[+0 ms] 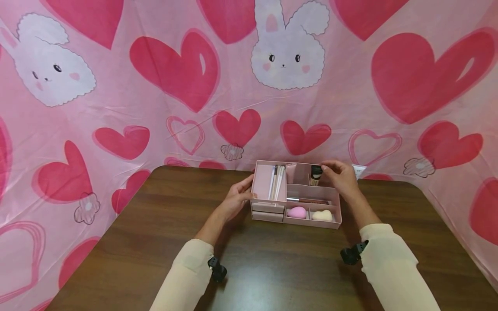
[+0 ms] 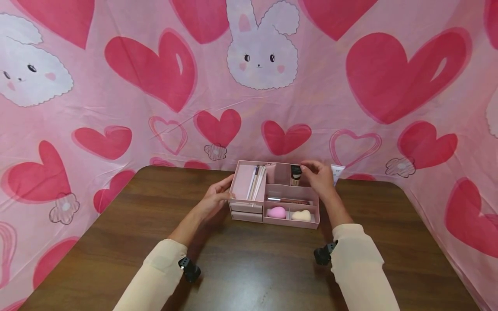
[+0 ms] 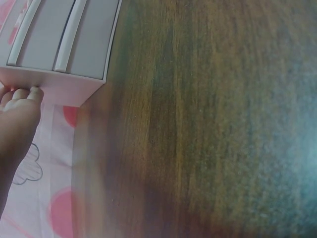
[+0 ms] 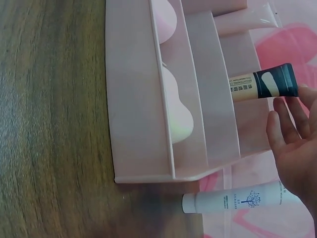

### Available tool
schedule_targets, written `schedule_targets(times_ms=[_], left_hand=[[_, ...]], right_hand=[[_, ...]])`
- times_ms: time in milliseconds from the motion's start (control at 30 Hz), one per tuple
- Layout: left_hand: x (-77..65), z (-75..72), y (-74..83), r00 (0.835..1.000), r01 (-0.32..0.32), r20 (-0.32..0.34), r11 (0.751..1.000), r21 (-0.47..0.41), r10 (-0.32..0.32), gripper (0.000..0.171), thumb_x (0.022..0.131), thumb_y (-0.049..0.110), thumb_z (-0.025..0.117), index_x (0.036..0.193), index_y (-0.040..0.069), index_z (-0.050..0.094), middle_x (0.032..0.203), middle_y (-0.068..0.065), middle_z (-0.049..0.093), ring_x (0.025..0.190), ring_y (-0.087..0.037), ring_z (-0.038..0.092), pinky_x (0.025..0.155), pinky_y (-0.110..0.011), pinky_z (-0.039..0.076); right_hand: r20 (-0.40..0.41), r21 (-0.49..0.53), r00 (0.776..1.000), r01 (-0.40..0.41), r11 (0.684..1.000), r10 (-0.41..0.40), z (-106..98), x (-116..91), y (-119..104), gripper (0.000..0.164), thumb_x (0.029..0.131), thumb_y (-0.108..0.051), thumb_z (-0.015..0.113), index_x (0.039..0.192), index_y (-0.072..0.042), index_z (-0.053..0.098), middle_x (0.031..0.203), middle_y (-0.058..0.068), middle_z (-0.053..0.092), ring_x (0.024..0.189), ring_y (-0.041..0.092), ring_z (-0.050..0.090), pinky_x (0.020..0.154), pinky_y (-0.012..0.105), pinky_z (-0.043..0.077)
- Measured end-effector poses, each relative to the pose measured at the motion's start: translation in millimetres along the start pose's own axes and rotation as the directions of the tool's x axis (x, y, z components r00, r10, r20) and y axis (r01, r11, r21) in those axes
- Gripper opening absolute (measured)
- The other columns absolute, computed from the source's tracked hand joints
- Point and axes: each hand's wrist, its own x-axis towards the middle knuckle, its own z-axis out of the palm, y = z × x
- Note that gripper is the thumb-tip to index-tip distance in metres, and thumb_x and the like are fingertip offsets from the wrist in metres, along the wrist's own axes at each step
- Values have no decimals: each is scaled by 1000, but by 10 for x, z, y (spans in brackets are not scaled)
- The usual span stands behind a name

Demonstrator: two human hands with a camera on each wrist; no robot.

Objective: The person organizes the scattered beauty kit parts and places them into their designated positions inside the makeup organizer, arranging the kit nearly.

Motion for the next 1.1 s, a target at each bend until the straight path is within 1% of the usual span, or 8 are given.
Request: schedule_targets(times_ms=[100,300,467,667,767,867,967,1100], left_hand=[[0,-1,4,1000,4,-5,1000,9,-4,77,89,-13,47,159,-6,17,170,-22,14,157,-39,18,120,-32,35],[-5,-5,5,1000,11,-16,1000,-4,-11,77,89,-14,46,159,-6,17,171,-21,14,157,-38,16,112,-22,40],[7,-5,12,1000,7,-2,1000,-2,-7,77,89,-13,45,159,-6,16,170,-22,13,157,-39,16,119,-29,35],[6,-4,12,1000,9,-3,1000,-9,-10,77,88,-14,44,159,-6,16,170,-23,14,157,-38,15,106,-16,43],[4,-4,12,1000,14,-1,1000,-7,-14,77,89,-14,44,159,-6,16,170,-23,13,157,-39,15,108,-17,42],[3,-1,13,1000,14,-1,1000,-3,-14,76,89,-14,45,159,-6,16,170,-23,14,157,-39,15,119,-29,34],[4,0,12,1000,9,3,1000,-4,-9,76,89,-14,45,159,-7,16,170,-23,13,157,-40,15,123,-39,27],[2,2,8,1000,10,0,1000,-11,-10,76,89,-15,45,159,-7,16,170,-23,13,157,-40,15,121,-32,32]], right_hand=[[-24,-28,1000,3,1000,-4,-33,-15,-27,32,97,-12,67,118,11,68,80,-39,59,81,-15,54,74,4,44],[-47,-47,998,27,999,-29,-107,-67,-114,30,97,-9,66,117,13,68,80,-40,58,79,-19,57,75,2,46],[-73,7,996,57,998,-56,-194,-108,-172,29,97,-5,64,116,17,65,82,-40,62,80,-18,60,74,3,48],[-150,79,988,54,995,-41,-302,-130,-197,25,96,0,62,114,16,66,86,-36,68,86,-15,64,78,2,49],[-221,130,975,50,990,-21,-365,-134,-183,18,95,3,62,109,10,70,87,-31,71,88,-11,67,80,2,49],[-297,154,955,54,987,-6,-435,-133,-144,18,93,6,62,108,6,71,87,-30,72,88,-10,67,82,2,49],[-363,159,932,60,986,2,-506,-130,-82,22,92,8,60,112,6,70,88,-31,71,90,-10,65,85,3,47],[-408,246,913,84,966,25,-588,-123,29,27,90,13,58,111,0,70,90,-28,72,90,-8,64,85,6,47]])
